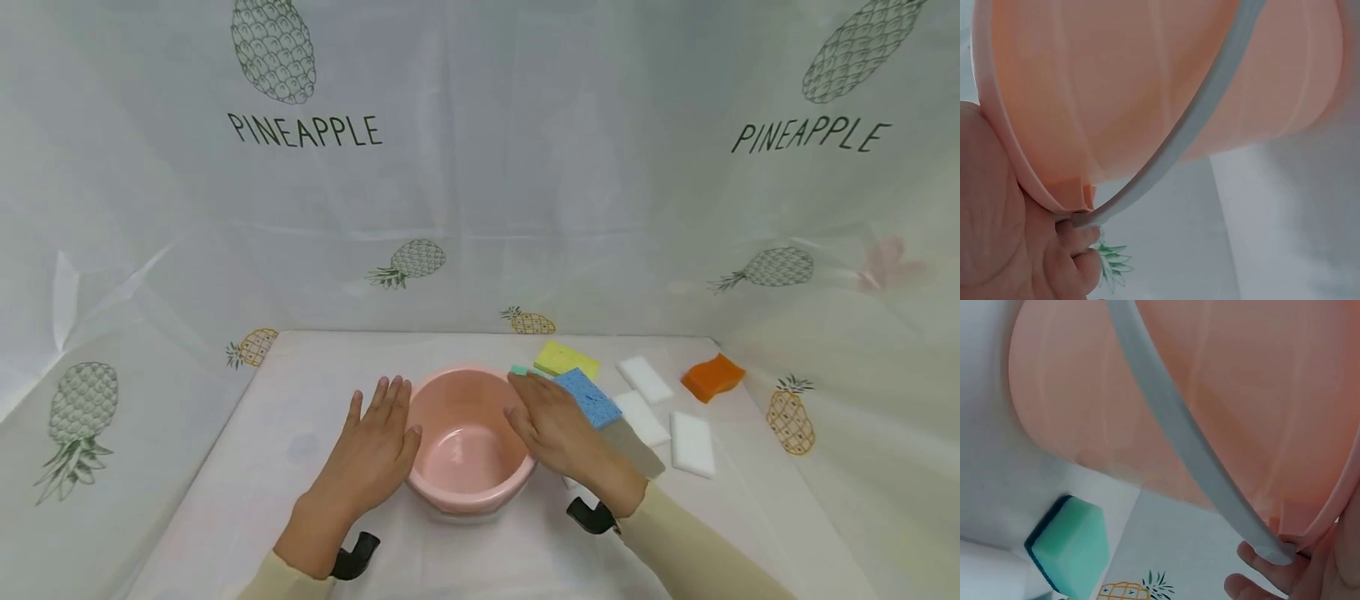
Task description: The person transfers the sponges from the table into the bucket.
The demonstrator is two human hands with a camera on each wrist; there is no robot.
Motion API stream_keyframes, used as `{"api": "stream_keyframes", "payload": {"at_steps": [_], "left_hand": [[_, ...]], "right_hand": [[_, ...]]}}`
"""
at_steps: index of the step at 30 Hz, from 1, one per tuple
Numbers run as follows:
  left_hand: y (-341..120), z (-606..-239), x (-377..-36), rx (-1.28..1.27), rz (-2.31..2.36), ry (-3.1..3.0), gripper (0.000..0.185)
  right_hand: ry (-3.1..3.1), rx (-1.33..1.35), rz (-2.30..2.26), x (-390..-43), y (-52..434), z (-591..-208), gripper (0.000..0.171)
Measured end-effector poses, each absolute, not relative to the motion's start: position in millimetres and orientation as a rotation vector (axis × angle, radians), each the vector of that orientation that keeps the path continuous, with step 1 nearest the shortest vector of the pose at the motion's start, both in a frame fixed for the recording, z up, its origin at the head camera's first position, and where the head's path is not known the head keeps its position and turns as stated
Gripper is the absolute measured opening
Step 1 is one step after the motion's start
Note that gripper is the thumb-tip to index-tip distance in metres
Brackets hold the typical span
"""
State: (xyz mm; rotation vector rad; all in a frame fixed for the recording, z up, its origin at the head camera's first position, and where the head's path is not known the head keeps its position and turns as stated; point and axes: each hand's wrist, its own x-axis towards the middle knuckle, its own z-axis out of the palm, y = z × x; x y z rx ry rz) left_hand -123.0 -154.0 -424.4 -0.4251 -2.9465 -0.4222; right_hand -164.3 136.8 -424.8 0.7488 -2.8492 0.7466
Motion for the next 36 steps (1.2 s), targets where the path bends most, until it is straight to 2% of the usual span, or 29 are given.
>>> {"api": "stream_keyframes", "payload": {"at_steps": [7, 14, 19, 28, 36], "left_hand": [[-150, -424, -124, -0.433, -0.483, -2.957, 0.066], [-151, -425, -124, -0.416, -0.495, -2.955, 0.066], [-152, -427, -124, -0.404, -0.524, -2.947, 0.066], [-152, -429, -124, -0.397, -0.558, -2.933, 0.065], [-153, -429, -123, -0.402, -0.566, -2.937, 0.065]], "right_hand": [[-2.669, 0.587, 0.609, -175, 164, -432, 0.053], [-2.624, 0.405, 0.293, -189, 224, -446, 0.062], [-2.7, 0.311, 0.19, -194, 249, -461, 0.07], [-2.794, 0.266, 0.126, -197, 251, -492, 0.069], [-2.82, 0.238, 0.058, -197, 245, -501, 0.071]]}}
